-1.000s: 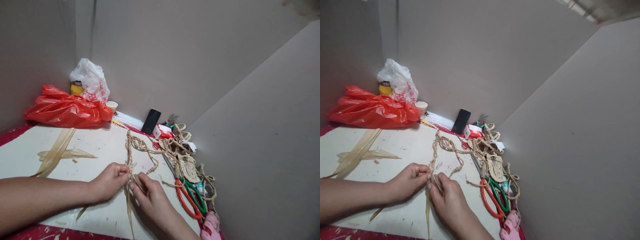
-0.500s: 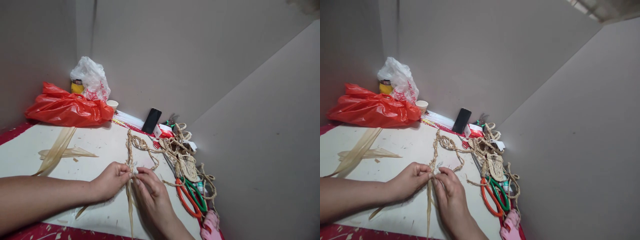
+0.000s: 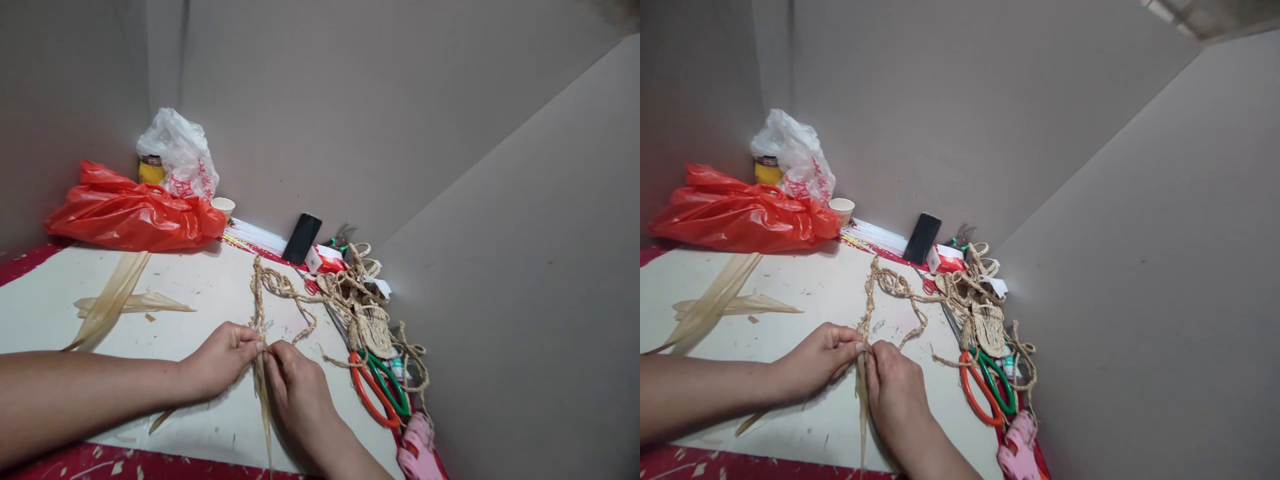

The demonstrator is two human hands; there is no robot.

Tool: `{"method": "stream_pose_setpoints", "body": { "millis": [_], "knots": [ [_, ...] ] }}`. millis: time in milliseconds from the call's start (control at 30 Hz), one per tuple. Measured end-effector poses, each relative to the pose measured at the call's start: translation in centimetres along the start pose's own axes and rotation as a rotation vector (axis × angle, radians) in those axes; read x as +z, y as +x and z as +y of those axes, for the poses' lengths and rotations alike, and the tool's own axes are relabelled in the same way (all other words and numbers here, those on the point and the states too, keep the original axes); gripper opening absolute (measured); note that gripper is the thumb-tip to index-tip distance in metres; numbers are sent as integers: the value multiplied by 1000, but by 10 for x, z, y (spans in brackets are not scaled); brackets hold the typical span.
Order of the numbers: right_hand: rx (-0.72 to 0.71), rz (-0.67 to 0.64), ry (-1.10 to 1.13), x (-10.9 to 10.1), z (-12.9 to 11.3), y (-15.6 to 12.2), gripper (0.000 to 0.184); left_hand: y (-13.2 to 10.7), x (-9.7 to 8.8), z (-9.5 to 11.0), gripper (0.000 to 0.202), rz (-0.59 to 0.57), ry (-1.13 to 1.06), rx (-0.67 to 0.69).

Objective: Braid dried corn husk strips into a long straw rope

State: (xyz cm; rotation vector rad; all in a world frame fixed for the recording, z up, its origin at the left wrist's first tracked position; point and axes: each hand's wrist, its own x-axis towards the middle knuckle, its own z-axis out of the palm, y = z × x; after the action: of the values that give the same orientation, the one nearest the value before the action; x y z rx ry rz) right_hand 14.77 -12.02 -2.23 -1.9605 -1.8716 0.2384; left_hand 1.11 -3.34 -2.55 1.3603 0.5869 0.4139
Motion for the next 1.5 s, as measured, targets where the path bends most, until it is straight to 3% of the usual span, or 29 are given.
{"method": "stream_pose_setpoints", "body": {
  "millis": [300,533,667,833,900,1033,1100,1200,1333,1400,1500],
  "knots": [
    [111,-73,-35,-6,-8,5,26,-3,-2,-3,30,-61,122,49],
    [111,-95,-39,-8,-12,6,29,1,-2,-3,21,31,256,127],
    [129,-114,180,-19,-9,5,25,2,-3,-1,21,25,165,111],
    [249,-6,512,-32,3,5,28,2,-1,1,25,31,35,40],
    [285,-79,686,-32,8,6,32,3,0,2,25,0,-54,36],
    [400,-393,1087,-24,13,9,37,3,0,4,28,-143,-158,62],
    [444,-503,1233,-20,13,10,36,3,0,4,28,-139,-126,73],
    [503,-549,1342,-18,14,12,31,3,-2,3,27,-69,-53,89],
    [551,-628,1420,-17,12,13,26,2,-3,4,28,-73,18,108],
    [574,-596,1446,-15,8,13,23,1,-3,4,27,-33,86,117],
    [631,-416,1427,-10,-1,11,23,0,-3,3,26,5,182,95]
  ]
}}
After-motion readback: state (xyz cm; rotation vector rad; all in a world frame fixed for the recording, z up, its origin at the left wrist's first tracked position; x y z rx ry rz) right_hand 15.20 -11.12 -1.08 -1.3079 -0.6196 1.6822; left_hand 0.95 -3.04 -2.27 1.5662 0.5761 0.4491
